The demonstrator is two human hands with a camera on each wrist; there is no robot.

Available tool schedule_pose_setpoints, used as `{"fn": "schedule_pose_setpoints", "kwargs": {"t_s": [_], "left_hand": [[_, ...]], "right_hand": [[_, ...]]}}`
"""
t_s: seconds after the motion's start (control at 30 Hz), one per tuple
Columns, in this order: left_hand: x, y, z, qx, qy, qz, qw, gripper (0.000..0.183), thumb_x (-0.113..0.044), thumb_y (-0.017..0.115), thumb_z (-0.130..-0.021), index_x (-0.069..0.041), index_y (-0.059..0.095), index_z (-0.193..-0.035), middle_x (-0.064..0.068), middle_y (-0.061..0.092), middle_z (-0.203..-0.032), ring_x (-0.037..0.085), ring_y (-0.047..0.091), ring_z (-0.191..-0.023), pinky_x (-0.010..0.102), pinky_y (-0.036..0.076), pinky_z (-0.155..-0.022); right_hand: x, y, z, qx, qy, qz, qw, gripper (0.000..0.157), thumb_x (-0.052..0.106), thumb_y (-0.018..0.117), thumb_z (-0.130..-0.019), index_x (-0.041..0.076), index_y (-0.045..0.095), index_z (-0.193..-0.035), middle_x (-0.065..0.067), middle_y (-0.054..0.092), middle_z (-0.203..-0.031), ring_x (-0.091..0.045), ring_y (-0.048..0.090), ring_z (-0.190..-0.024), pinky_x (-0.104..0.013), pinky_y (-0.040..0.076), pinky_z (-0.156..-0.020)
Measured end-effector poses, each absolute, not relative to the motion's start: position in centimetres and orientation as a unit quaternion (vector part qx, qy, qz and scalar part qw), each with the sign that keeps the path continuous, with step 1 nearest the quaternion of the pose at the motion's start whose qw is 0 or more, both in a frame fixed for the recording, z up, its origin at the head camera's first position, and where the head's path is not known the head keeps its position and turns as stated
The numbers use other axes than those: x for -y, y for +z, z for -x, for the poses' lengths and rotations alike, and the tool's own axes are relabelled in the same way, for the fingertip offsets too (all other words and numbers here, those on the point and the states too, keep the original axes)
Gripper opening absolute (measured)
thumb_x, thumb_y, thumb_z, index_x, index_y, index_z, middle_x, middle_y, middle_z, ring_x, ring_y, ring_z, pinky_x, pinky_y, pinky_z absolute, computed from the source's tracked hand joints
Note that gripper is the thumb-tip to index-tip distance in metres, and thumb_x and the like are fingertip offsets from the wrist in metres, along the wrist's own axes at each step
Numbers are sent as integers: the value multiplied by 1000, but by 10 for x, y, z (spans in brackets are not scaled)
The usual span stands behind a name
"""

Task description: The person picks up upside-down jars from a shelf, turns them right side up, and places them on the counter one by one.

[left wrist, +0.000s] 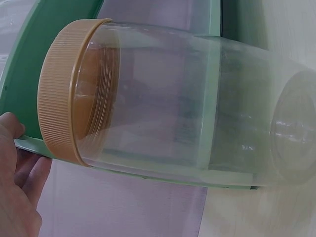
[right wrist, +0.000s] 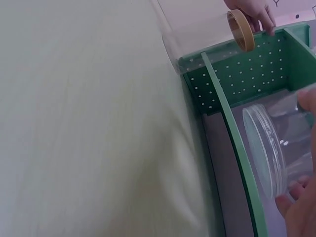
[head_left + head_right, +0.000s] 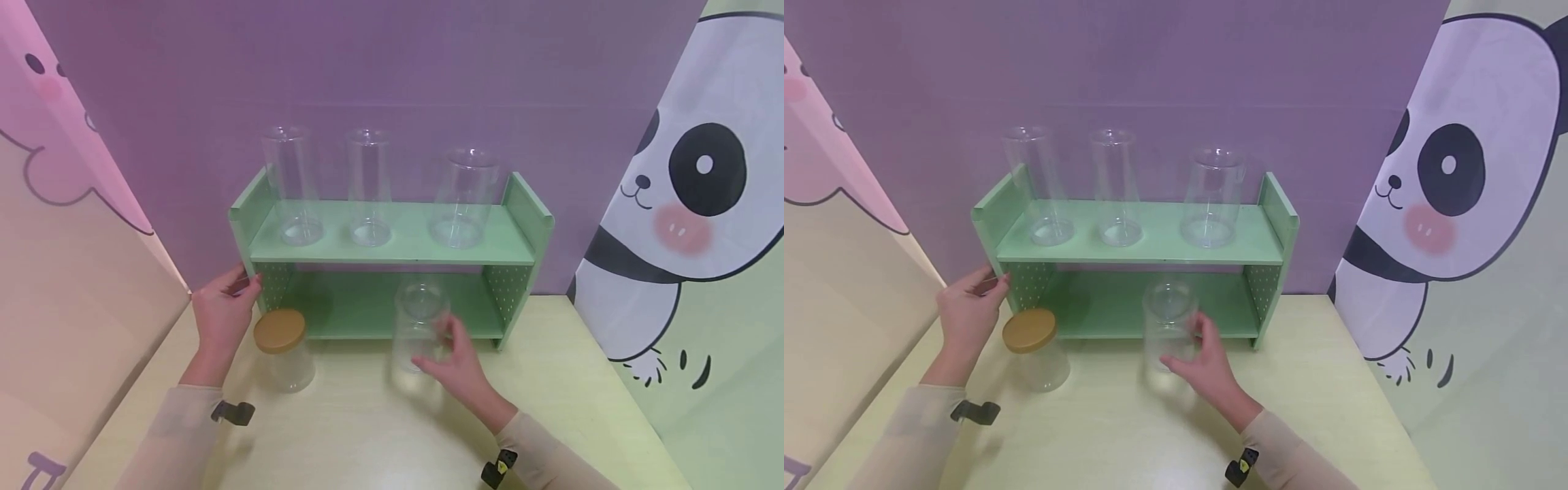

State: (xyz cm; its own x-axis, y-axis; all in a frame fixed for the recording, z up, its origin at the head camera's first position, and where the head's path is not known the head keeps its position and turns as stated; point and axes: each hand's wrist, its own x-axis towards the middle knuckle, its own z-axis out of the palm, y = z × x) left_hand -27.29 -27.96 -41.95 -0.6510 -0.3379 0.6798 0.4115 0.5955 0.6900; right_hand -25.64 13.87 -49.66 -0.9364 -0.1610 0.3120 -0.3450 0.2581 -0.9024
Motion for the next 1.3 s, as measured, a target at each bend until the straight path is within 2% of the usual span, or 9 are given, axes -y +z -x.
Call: {"fn": "schedule_pose_setpoints", "kwargs": {"t_s": [0.27, 0.4, 0.5, 0.63, 0.7, 0.8, 0.97, 1.1, 1.3], "left_hand": [[280, -418, 270, 798, -457, 5, 392, 35, -3, 77, -102, -4, 77, -137, 20, 81, -118, -16, 66, -91, 5, 55, -80], [275, -414, 266, 806, -465, -14, 366, 38, -10, 76, -104, -5, 74, -142, 16, 79, -127, 11, 77, -107, 9, 58, -85], [266, -408, 258, 801, -480, -30, 358, 44, -13, 77, -104, -3, 68, -146, 15, 74, -136, 29, 74, -122, 13, 58, -93], [249, -400, 243, 776, -484, -32, 403, 49, -8, 79, -99, 1, 62, -144, 13, 63, -136, 25, 63, -128, 18, 50, -103], [240, -396, 236, 760, -485, -18, 432, 46, -3, 79, -97, 4, 63, -139, 9, 60, -132, 21, 58, -126, 22, 47, -102], [224, -392, 228, 751, -494, 31, 438, 39, 4, 79, -95, 7, 65, -131, 6, 61, -125, 20, 59, -120, 23, 49, -99], [194, -387, 218, 793, -482, 159, 339, 37, -1, 84, -96, 4, 67, -129, 14, 67, -126, 23, 63, -115, 28, 56, -98], [167, -386, 214, 825, -458, 228, 240, 51, -14, 88, -96, -2, 63, -139, 12, 64, -138, 25, 61, -126, 42, 59, -105], [136, -390, 213, 837, -464, 260, 131, 74, -30, 94, -92, -11, 56, -153, 6, 58, -147, 29, 59, -135, 56, 57, -110]], "right_hand": [[-143, -500, 248, 784, 594, -176, 40, 89, 16, 99, -82, 11, 49, -156, -7, 62, -149, -36, 60, -139, -63, 49, -118], [-143, -501, 245, 781, 597, -180, 29, 90, 17, 99, -83, 13, 48, -157, -5, 63, -149, -35, 59, -140, -69, 44, -120], [-143, -502, 242, 782, 594, -188, 31, 89, 17, 98, -84, 12, 48, -157, -6, 62, -149, -37, 59, -141, -71, 42, -120], [-143, -500, 240, 784, 588, -194, 36, 88, 15, 98, -84, 11, 49, -156, -5, 61, -150, -37, 59, -141, -70, 44, -119], [-143, -499, 239, 786, 586, -194, 35, 89, 15, 99, -83, 13, 49, -157, -4, 60, -151, -37, 59, -141, -69, 45, -118], [-143, -498, 237, 787, 586, -193, 31, 91, 15, 100, -81, 14, 50, -157, -4, 60, -151, -37, 59, -141, -70, 45, -118], [-140, -496, 235, 782, 587, -208, 27, 97, 16, 100, -80, 12, 47, -161, -4, 58, -155, -37, 59, -141, -67, 47, -118], [-136, -495, 234, 774, 589, -232, 24, 98, 15, 100, -80, 12, 46, -162, -4, 56, -157, -35, 57, -143, -61, 48, -119], [-130, -494, 229, 770, 582, -261, 20, 96, 19, 99, -84, 17, 45, -163, 0, 53, -161, -29, 52, -147, -59, 47, -121]]}}
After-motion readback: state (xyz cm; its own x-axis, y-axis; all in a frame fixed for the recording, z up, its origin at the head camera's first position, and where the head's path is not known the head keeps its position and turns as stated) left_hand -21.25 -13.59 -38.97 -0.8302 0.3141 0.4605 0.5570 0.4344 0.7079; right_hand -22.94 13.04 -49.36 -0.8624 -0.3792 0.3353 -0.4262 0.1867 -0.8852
